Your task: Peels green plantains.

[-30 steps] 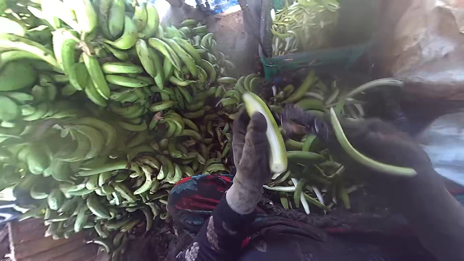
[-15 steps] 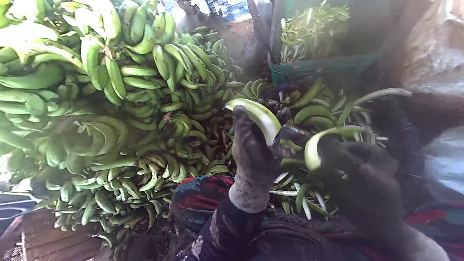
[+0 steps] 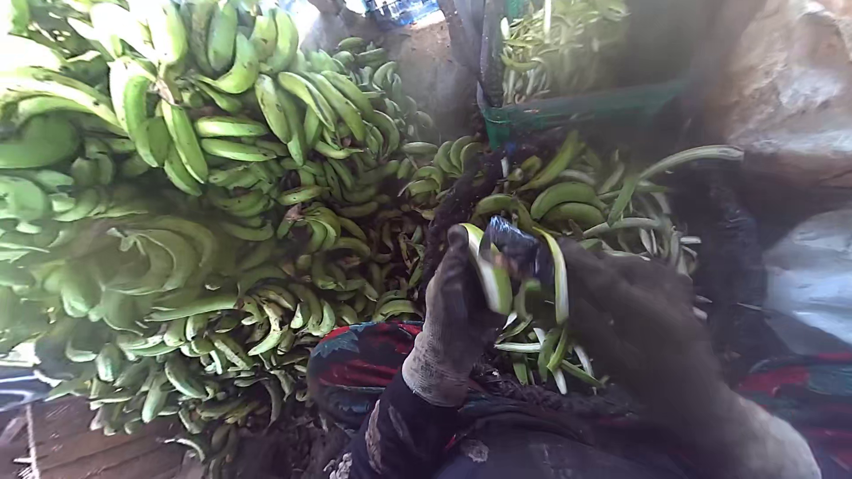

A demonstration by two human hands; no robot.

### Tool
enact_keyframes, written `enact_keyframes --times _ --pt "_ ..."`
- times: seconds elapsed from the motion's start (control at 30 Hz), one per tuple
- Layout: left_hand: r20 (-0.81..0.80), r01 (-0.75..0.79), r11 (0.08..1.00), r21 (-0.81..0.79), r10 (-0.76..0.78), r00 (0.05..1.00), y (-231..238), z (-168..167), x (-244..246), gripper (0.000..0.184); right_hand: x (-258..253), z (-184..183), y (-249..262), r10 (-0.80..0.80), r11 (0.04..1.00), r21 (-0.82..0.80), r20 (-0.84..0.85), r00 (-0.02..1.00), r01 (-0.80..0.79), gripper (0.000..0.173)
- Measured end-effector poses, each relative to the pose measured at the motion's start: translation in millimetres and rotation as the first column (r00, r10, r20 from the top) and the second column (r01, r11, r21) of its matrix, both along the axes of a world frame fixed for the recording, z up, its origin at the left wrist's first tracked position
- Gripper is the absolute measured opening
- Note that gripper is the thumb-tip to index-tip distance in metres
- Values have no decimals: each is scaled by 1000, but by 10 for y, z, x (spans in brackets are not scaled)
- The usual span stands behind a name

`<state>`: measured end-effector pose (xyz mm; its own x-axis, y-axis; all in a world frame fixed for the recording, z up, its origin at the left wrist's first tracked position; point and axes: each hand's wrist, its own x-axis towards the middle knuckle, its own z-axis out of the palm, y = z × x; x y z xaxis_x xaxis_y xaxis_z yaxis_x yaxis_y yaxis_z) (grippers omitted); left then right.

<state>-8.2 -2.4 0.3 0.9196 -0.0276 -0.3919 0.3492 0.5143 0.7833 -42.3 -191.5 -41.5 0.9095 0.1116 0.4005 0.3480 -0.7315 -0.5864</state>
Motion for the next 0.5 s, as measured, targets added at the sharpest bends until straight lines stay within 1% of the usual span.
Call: enact_keyframes --times 0.03,0.07,0.1,0.13,0.17,0.2,0.23,0.27,0.3,0.33,0.37,0.4,0.43,0.47,0.5 --pt "11 -51 998 30 50 999 -17 74 36 50 -75 -24 51 -22 1000 17 86 996 21 38" --pt "3 -73 997 -14 73 997 -47 131 77 51 -114 -60 83 -45 999 24 142 989 42 36" --pt "43 -58 998 -11 59 997 -78 122 95 51 -115 -100 86 -56 998 28 159 986 52 35" --pt "134 -33 992 124 16 991 -103 46 80 49 -71 -134 54 -53 998 23 150 987 50 36" --pt "237 0 923 385 -99 966 -94 -67 35 45 17 -157 -8 -44 999 12 115 992 43 37" --pt "286 37 798 601 -258 923 -64 -167 -16 48 116 -170 -94 -27 999 -20 32 999 28 39" --pt "248 112 731 673 -365 898 -46 -237 -66 59 192 -170 -189 0 998 -67 -125 992 -8 42" --pt "213 185 734 653 -412 886 -32 -278 -127 71 242 -148 -279 29 991 -114 -342 939 -72 44" --pt "197 223 767 602 -413 889 -18 -282 -174 79 287 -112 -335 35 977 -151 -575 817 -148 41" --pt "196 220 830 513 -363 911 10 -280 -193 77 320 -104 -328 2 961 -181 -749 662 -208 39" --pt "184 201 897 393 -291 939 59 -277 -178 78 308 -70 -288 -13 959 -175 -816 578 -225 42" --pt "145 165 948 273 -210 967 95 -261 -130 76 255 -37 -256 14 970 -142 -780 626 -199 45" --pt "96 123 970 209 -145 985 127 -229 -86 65 172 -42 -224 64 983 -92 -635 770 -158 43" --pt "43 89 977 193 -99 994 148 -188 -54 53 106 -87 -181 100 992 -31 -422 901 -125 43" --pt "-3 73 973 220 -75 997 155 -131 -24 49 63 -97 -138 125 992 44 -254 959 -117 43"
